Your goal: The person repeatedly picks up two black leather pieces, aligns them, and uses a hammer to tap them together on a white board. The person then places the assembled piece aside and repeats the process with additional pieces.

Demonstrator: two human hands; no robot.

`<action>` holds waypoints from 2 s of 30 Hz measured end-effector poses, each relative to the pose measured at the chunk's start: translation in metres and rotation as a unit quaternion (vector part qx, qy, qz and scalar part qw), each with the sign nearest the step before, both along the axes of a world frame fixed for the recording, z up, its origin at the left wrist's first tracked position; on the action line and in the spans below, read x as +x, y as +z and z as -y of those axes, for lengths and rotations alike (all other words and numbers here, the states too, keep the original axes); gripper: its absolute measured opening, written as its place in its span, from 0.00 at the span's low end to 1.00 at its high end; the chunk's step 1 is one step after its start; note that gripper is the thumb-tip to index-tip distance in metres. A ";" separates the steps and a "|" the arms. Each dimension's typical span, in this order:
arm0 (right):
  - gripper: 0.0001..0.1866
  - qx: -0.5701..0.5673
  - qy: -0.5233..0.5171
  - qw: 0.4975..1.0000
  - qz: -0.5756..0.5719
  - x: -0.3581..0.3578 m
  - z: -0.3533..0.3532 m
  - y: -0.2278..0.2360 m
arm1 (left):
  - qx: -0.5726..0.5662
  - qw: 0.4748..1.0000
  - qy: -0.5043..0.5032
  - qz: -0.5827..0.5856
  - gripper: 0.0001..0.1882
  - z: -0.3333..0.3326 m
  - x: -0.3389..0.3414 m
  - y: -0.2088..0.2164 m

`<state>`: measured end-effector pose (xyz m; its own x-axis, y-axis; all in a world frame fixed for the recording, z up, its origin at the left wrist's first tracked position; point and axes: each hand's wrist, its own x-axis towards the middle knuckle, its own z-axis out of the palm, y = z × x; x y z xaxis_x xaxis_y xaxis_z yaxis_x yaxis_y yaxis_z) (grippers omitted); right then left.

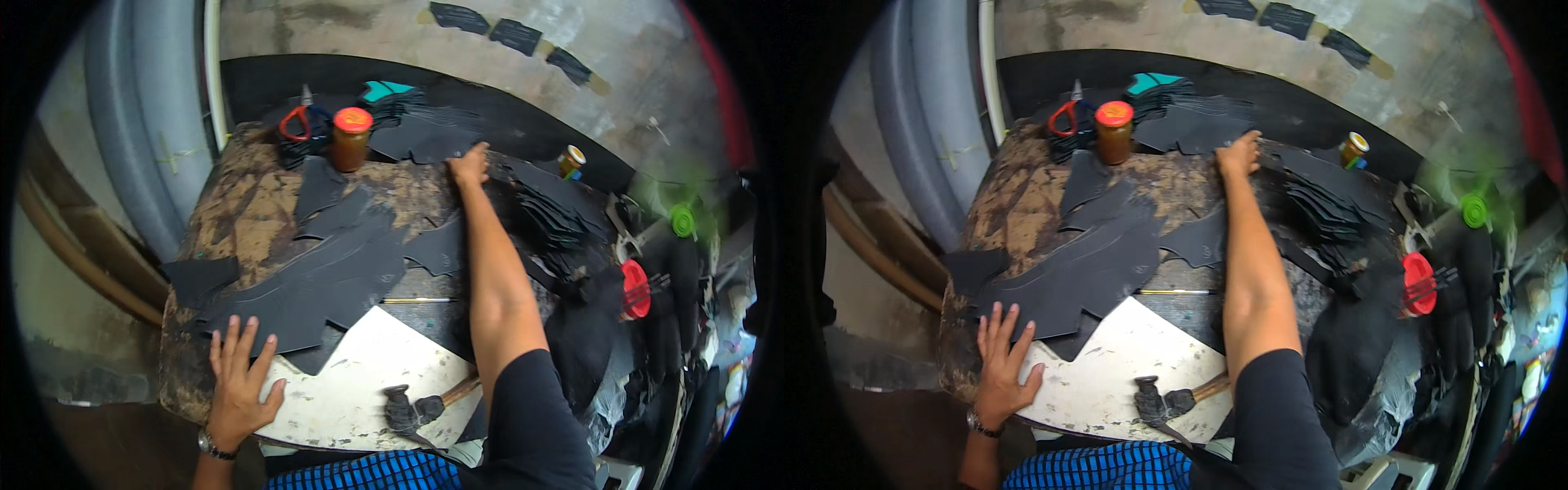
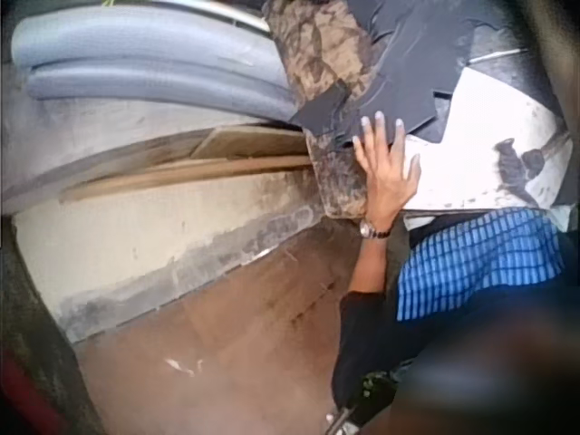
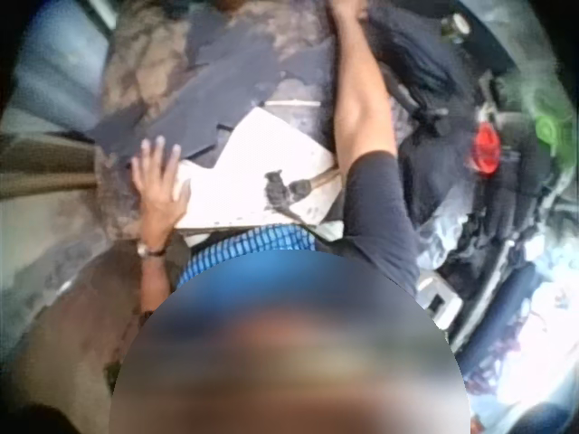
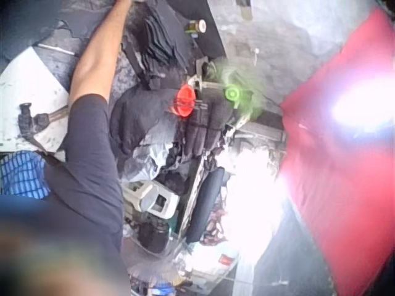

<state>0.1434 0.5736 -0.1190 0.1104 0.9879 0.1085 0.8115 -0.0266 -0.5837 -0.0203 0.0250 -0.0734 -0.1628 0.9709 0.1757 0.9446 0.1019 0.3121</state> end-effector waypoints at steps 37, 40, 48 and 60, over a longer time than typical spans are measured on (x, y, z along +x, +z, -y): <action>0.22 0.252 0.219 0.818 -0.469 0.068 0.182 0.159 | 0.030 0.998 0.056 0.017 0.23 -0.072 -0.152 0.000; 0.17 0.168 0.246 0.829 -0.473 0.082 0.235 0.147 | 0.057 0.996 0.069 0.018 0.22 -0.073 -0.160 0.021; 0.20 -0.050 0.201 0.730 -0.651 0.085 0.313 0.091 | 0.090 0.938 0.035 0.332 0.10 -0.056 -0.144 0.105; 0.23 -0.108 0.312 0.711 -0.620 0.052 0.362 0.072 | -0.190 0.671 -0.111 0.708 0.16 -0.068 -0.035 0.055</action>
<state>0.1949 0.2113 -0.0471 -0.4784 0.8657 0.1473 -0.4315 -0.0857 -0.8980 -0.0548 0.0925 -0.0181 0.2514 0.9295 -0.2697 -0.2652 0.3341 0.9044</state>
